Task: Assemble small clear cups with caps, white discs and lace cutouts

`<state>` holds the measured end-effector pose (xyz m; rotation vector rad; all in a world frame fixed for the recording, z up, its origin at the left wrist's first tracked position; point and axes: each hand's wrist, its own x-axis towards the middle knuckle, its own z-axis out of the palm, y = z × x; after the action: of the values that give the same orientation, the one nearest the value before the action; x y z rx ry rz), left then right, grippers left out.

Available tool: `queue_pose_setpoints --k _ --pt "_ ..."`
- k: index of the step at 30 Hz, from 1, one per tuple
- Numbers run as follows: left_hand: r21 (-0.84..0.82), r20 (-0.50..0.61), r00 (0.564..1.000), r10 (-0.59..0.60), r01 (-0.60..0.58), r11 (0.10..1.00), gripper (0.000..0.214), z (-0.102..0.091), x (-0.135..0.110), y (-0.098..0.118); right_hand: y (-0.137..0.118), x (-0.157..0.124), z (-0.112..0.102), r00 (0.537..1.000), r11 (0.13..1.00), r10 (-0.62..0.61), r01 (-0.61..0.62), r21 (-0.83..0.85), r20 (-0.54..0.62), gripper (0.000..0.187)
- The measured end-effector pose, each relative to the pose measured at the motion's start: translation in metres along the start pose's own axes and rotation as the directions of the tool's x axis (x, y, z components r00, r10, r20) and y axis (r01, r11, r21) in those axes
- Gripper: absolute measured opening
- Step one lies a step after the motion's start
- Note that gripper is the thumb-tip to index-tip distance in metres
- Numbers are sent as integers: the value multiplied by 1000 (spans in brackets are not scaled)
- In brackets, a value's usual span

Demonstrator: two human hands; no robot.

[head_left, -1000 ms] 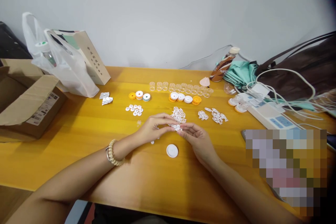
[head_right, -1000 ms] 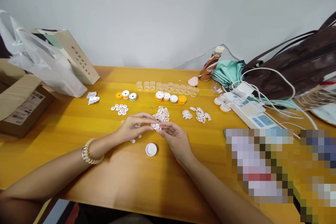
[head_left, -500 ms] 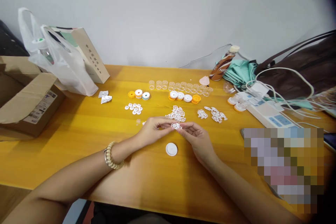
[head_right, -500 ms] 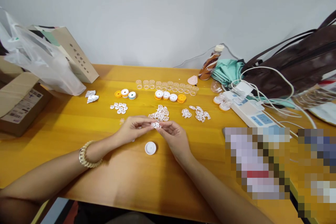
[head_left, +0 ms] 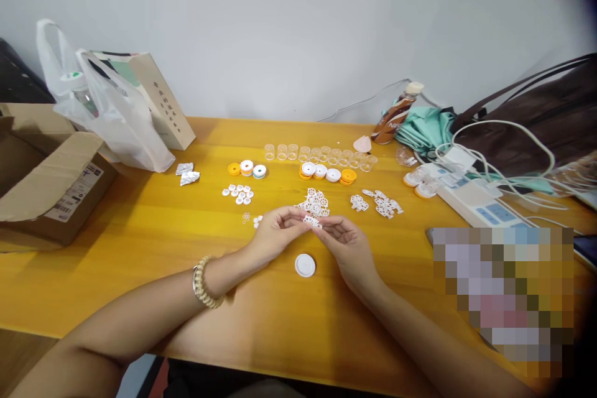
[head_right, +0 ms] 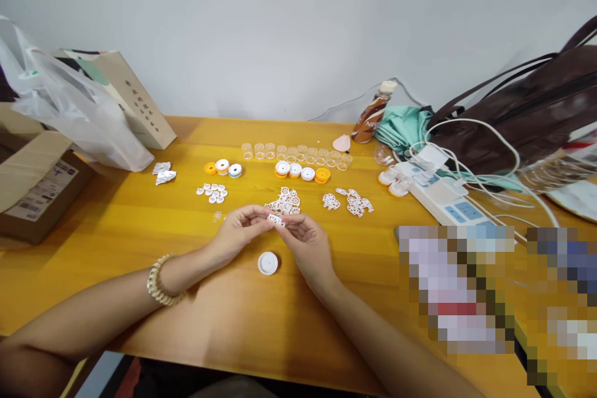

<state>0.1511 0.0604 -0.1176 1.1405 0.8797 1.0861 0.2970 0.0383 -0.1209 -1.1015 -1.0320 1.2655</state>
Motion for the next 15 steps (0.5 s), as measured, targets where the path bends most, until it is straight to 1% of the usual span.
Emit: queue_pose_setpoints --k 3,5,10,15 --pt "-2 -16 1000 -8 8 1000 21 1 -2 1 0 -1 1 1000 1000 -2 2 8 3 16" --pt "10 -13 1000 8 -8 1000 20 2 -3 2 0 -1 1 1000 1000 -12 12 1 2 16" --pt "48 59 995 78 -81 996 18 2 -4 8 -1 -2 0 998 998 -55 55 -2 17 17" --pt "44 87 991 97 -101 994 21 1 -5 10 -3 -3 -1 998 997 -67 67 -32 7 16"
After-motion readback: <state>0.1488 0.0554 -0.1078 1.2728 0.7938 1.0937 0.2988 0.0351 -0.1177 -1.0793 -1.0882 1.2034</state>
